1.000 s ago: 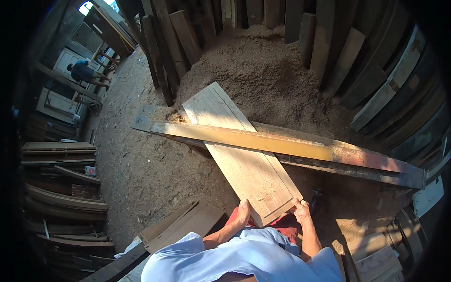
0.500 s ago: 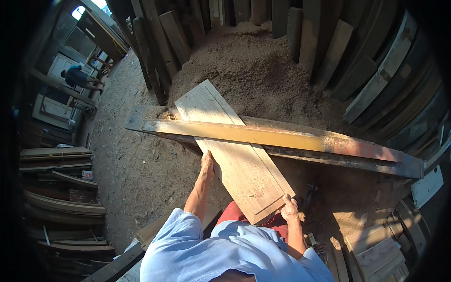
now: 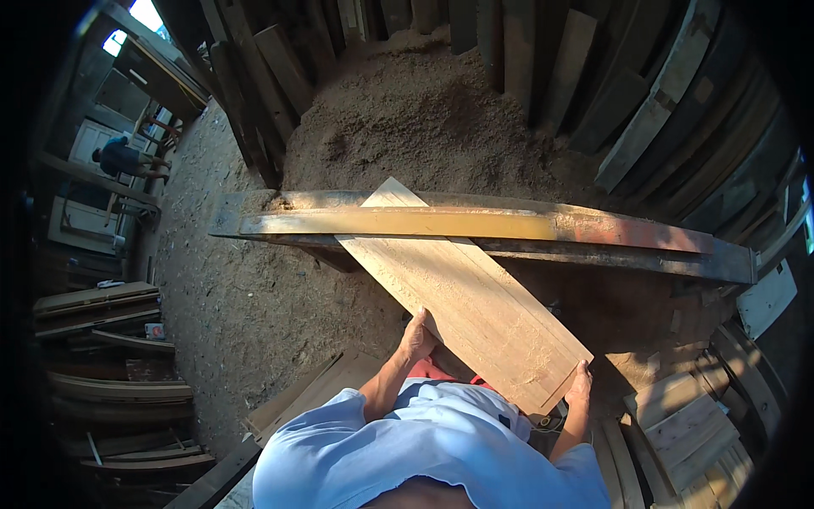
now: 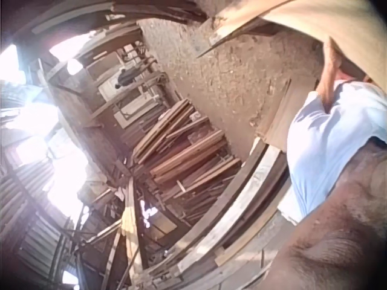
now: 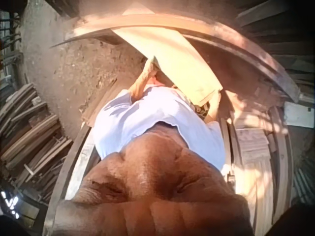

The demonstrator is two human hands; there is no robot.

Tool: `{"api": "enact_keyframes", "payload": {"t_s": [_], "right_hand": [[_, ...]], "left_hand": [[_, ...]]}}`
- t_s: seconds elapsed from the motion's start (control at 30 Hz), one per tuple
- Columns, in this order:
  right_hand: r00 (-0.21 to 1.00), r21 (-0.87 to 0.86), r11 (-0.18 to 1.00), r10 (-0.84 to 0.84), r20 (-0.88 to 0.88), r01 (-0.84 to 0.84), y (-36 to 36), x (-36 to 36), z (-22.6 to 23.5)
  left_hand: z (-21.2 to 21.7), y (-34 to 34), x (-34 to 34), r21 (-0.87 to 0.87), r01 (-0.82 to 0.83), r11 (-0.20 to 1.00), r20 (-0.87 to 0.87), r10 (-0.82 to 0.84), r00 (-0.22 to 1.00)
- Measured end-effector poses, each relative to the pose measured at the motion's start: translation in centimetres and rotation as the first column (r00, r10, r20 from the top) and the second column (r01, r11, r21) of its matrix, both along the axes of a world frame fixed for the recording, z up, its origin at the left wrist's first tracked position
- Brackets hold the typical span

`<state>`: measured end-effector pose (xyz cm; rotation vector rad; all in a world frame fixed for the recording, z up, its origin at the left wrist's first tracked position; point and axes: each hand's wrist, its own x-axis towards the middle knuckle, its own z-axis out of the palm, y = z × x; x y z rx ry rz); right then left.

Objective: The person uses a belt sander to smooth the surface of a wooden board and then lifts the board to turn it over.

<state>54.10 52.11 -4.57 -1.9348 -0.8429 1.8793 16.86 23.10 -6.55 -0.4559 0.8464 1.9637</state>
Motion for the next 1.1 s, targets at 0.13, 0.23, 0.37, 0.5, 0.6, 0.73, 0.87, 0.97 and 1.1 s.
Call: {"api": "enact_keyframes", "payload": {"t_s": [0.13,0.23,0.37,0.5,0.6,0.73,0.87,0.97,1.1], "right_hand": [[0.992,0.050,0.995,0.084,0.096,-0.089,0.0,-2.0,-1.8],[0.977,0.083,0.994,0.048,0.210,-0.067,1.1,0.0,-3.0],[0.943,0.127,0.992,-0.029,0.332,-0.014,1.0,-1.2,-3.5],[0.934,0.230,0.971,-0.024,0.357,-0.063,3.4,1.4,-4.6],[0.921,0.278,0.951,0.015,0.389,-0.133,7.7,5.1,-6.2],[0.928,0.383,0.886,0.122,0.352,-0.262,11.9,7.2,-5.0],[0.911,0.378,0.867,0.179,0.371,-0.324,11.3,1.0,-0.4],[0.930,0.365,0.855,0.341,0.137,-0.368,11.4,-4.3,2.9],[0.718,0.202,0.837,0.542,-0.436,-0.509,9.9,-14.2,9.6]], "left_hand": [[-4.9,-4.9,-14.7,-0.311,-0.245,0.918,-0.202,0.188,0.961],[-2.2,-1.5,-17.7,-0.276,-0.218,0.936,-0.285,0.137,0.949],[-2.8,-2.8,-16.9,-0.203,-0.287,0.936,-0.372,0.198,0.907],[-3.0,-3.5,-13.7,-0.248,-0.281,0.927,-0.351,0.184,0.918],[-2.8,-6.0,-7.3,-0.194,-0.290,0.937,-0.301,0.225,0.927],[0.5,-10.3,0.8,-0.127,-0.307,0.943,-0.214,0.276,0.937],[6.8,-14.5,1.0,-0.127,-0.409,0.904,-0.339,0.347,0.874],[12.3,-12.8,-5.4,-0.218,-0.478,0.851,-0.453,0.346,0.822],[14.9,-14.4,-16.5,-0.282,-0.631,0.723,-0.588,0.389,0.709]]}}
